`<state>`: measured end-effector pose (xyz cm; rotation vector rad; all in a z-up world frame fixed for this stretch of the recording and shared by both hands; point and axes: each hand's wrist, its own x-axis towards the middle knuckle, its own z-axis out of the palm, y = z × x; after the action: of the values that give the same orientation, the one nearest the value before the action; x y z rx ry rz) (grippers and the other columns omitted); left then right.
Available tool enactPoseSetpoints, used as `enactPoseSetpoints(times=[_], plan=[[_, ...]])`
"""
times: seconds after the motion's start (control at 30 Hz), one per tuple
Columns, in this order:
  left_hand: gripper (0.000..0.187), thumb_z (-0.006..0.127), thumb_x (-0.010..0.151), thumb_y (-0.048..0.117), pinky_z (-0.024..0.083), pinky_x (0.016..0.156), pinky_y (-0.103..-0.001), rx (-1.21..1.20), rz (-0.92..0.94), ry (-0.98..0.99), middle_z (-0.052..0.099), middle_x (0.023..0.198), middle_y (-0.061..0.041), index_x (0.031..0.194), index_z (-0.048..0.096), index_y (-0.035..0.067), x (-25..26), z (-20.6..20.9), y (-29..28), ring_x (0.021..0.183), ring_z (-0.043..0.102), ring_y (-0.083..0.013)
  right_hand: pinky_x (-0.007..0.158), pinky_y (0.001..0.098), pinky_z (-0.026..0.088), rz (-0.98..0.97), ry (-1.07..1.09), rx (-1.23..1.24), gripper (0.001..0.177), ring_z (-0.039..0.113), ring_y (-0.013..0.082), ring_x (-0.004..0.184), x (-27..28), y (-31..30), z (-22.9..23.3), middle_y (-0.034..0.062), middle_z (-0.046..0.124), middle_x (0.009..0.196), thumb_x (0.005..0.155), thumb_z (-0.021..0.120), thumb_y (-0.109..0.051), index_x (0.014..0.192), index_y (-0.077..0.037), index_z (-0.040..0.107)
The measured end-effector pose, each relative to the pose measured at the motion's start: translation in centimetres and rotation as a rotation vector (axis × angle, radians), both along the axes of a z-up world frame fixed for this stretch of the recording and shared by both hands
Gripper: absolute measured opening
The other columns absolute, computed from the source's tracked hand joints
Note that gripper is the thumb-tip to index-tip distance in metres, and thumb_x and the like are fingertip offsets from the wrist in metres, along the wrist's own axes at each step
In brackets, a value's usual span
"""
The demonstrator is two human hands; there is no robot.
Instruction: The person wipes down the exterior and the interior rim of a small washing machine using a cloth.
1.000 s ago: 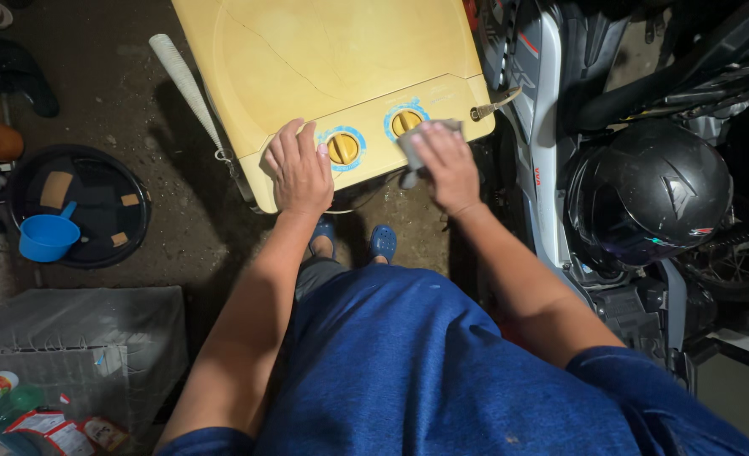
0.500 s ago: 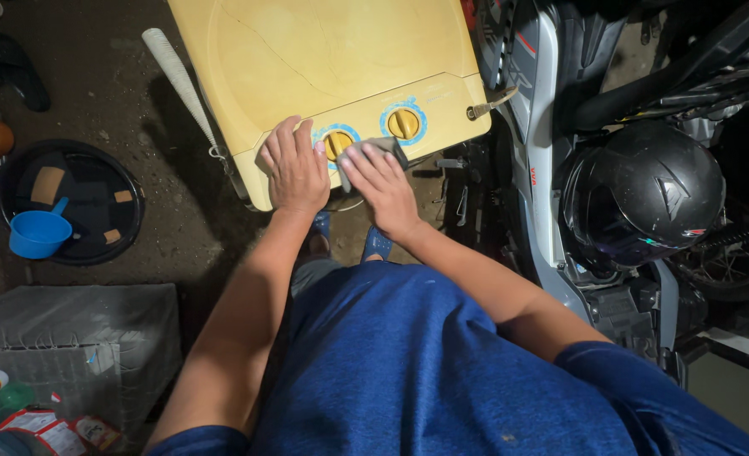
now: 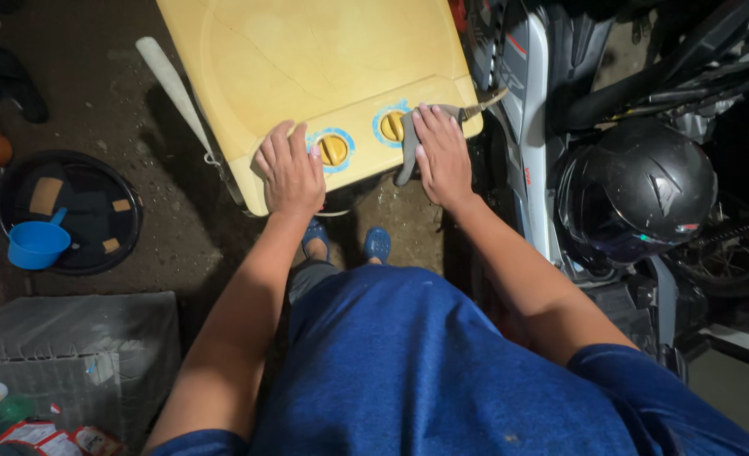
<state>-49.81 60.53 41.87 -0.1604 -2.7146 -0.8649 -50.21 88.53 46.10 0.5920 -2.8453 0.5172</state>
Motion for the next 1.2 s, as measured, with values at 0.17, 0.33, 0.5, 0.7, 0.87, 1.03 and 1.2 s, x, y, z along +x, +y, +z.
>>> enactPoseSetpoints(times=[0.17, 0.33, 0.5, 0.7, 0.87, 1.03, 1.2], plan=[[0.041, 0.058, 0.104, 0.025, 0.029, 0.113, -0.054, -0.028, -0.006, 0.026, 0.048, 0.142, -0.019, 0.139, 0.054, 0.003, 0.0, -0.1, -0.1, 0.134, 0.042, -0.0378, 0.123, 0.0503, 0.027, -0.003, -0.045, 0.13, 0.05, 0.041, 0.0346, 0.147, -6.2, -0.9, -0.3, 0.0135, 0.049, 0.157, 0.103, 0.055, -0.016, 0.151, -0.007, 0.051], [0.041, 0.059, 0.104, 0.024, 0.03, 0.113, -0.054, -0.017, 0.007, 0.037, 0.048, 0.143, -0.018, 0.139, 0.054, 0.003, 0.1, 0.1, -0.2, 0.134, 0.042, -0.0386, 0.12, 0.0529, 0.027, -0.067, 0.046, 0.164, 0.053, 0.038, 0.0368, 0.145, -7.0, -1.7, -0.7, 0.0191, 0.044, 0.157, 0.098, 0.059, -0.02, 0.149, -0.004, 0.051], [0.041, 0.06, 0.103, 0.024, 0.03, 0.112, -0.054, -0.004, 0.008, 0.043, 0.048, 0.143, -0.017, 0.139, 0.053, 0.003, 0.2, 0.2, -0.1, 0.133, 0.042, -0.0381, 0.135, 0.0472, 0.026, -0.159, -0.002, 0.061, 0.039, 0.037, 0.0284, 0.159, -1.8, -1.4, -1.9, 0.0055, 0.046, 0.162, 0.114, 0.054, -0.025, 0.152, -0.015, 0.053], [0.042, 0.06, 0.102, 0.025, 0.029, 0.112, -0.054, -0.011, 0.01, 0.03, 0.048, 0.142, -0.017, 0.138, 0.053, 0.004, 0.0, 0.3, -0.1, 0.133, 0.042, -0.0384, 0.123, 0.054, 0.021, -0.136, -0.05, 0.068, 0.055, 0.031, 0.0398, 0.151, 0.5, -2.4, 0.0, 0.0186, 0.041, 0.161, 0.104, 0.058, -0.03, 0.153, -0.006, 0.048], [0.042, 0.059, 0.102, 0.025, 0.029, 0.113, -0.054, -0.015, 0.01, 0.019, 0.047, 0.142, -0.017, 0.138, 0.053, 0.004, -0.1, 0.2, 0.0, 0.133, 0.042, -0.0379, 0.125, 0.0514, 0.019, -0.141, -0.132, 0.156, 0.054, 0.031, 0.0363, 0.153, -3.9, -1.7, -0.3, 0.0154, 0.039, 0.162, 0.107, 0.049, -0.037, 0.154, -0.012, 0.048], [0.043, 0.059, 0.103, 0.025, 0.029, 0.113, -0.054, -0.014, 0.007, 0.024, 0.047, 0.144, -0.017, 0.14, 0.052, 0.003, 0.2, 0.1, -0.1, 0.134, 0.041, -0.0377, 0.127, 0.0503, 0.015, -0.248, -0.23, 0.157, 0.059, 0.023, 0.0376, 0.157, -8.3, -0.1, -2.3, 0.0168, 0.027, 0.168, 0.108, 0.043, -0.043, 0.159, -0.014, 0.04], [0.043, 0.059, 0.103, 0.025, 0.029, 0.112, -0.054, -0.014, 0.013, 0.005, 0.047, 0.143, -0.017, 0.14, 0.052, 0.003, 0.2, 0.0, -0.2, 0.133, 0.041, -0.0383, 0.126, 0.0507, 0.013, -0.595, -0.293, 0.233, 0.082, 0.009, 0.0442, 0.156, -8.5, -3.3, -3.9, 0.0329, 0.005, 0.166, 0.101, 0.05, -0.05, 0.16, 0.002, 0.025]])
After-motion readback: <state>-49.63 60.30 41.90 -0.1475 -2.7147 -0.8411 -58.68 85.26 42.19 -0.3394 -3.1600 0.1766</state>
